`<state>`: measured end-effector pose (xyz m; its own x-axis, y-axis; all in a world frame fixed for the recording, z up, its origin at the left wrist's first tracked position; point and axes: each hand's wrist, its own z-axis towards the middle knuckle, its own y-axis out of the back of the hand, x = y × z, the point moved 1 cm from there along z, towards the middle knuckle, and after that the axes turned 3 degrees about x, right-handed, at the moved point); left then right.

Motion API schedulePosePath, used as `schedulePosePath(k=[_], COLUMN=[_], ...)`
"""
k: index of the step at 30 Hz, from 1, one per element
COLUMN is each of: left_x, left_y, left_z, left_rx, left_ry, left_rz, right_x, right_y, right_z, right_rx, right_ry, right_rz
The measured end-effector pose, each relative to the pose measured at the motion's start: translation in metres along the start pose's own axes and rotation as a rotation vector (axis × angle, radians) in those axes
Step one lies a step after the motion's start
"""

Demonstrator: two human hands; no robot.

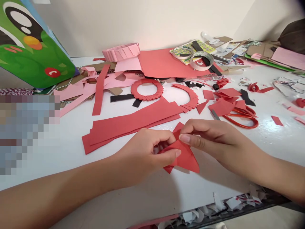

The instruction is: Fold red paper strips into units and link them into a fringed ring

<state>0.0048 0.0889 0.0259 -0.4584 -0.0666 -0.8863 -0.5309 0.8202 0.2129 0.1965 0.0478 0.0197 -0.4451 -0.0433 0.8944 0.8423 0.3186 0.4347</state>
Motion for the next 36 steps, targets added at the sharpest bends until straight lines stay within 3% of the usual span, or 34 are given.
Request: schedulePosePath(k=[14, 20, 36], left_x=[0.0016, 0.0003, 0.0024], left_y=[0.002, 0.0019, 0.0031], left_z=[-0.0001, -0.0003, -0.0011], left_rx=[0.042, -0.074, -0.107], left_ry=[-0.007, -0.015, -0.04], left_rz=[-0.161, -0.157, -0.255], right_x=[0.0028, 0.0028, 0.0], right_y=[-0.002, -0.0022, 0.001], right_z=[0.0034, 0.0025, 0.0031], right_rx=[-0.011, 0.022, -0.017], right_ry=[0.058, 0.079, 0.078], right_rz=[-0.163, -0.165, -0.181])
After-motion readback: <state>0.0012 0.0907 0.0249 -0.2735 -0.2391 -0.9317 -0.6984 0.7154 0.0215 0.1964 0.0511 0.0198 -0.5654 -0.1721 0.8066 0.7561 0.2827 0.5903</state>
